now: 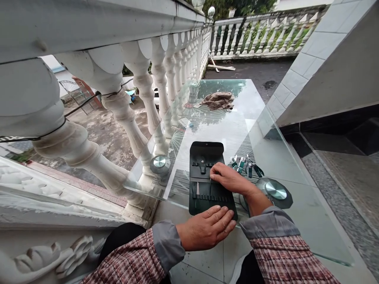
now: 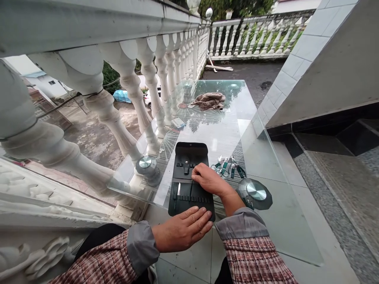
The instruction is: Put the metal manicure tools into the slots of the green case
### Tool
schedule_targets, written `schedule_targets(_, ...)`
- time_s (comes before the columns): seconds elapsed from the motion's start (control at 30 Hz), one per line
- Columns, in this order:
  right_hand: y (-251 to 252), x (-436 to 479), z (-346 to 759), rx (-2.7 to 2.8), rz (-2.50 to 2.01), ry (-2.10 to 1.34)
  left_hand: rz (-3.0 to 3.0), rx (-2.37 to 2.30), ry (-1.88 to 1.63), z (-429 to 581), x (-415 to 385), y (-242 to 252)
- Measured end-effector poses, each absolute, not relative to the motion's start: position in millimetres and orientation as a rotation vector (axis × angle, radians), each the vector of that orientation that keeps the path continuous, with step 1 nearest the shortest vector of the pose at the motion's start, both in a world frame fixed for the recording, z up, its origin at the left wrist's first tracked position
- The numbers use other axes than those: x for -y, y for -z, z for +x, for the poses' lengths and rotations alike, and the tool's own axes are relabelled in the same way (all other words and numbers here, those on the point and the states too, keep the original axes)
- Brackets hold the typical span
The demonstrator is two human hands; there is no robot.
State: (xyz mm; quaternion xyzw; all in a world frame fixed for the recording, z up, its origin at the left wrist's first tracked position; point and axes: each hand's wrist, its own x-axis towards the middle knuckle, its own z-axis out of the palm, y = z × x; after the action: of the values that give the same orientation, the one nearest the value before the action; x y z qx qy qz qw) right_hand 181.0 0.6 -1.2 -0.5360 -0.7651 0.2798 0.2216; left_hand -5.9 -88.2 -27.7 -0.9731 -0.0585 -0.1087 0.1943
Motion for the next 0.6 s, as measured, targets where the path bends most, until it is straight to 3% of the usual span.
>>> schedule_targets(0.47,-6,15,148,2.064,-1.949,-0.390,-2.726,0.151,0.333,-6,87,29)
schedule_targets(0.6,-8,22,151,2.118,-1.871,-0.370,-2.718,0.159,0.323,-6,87,29)
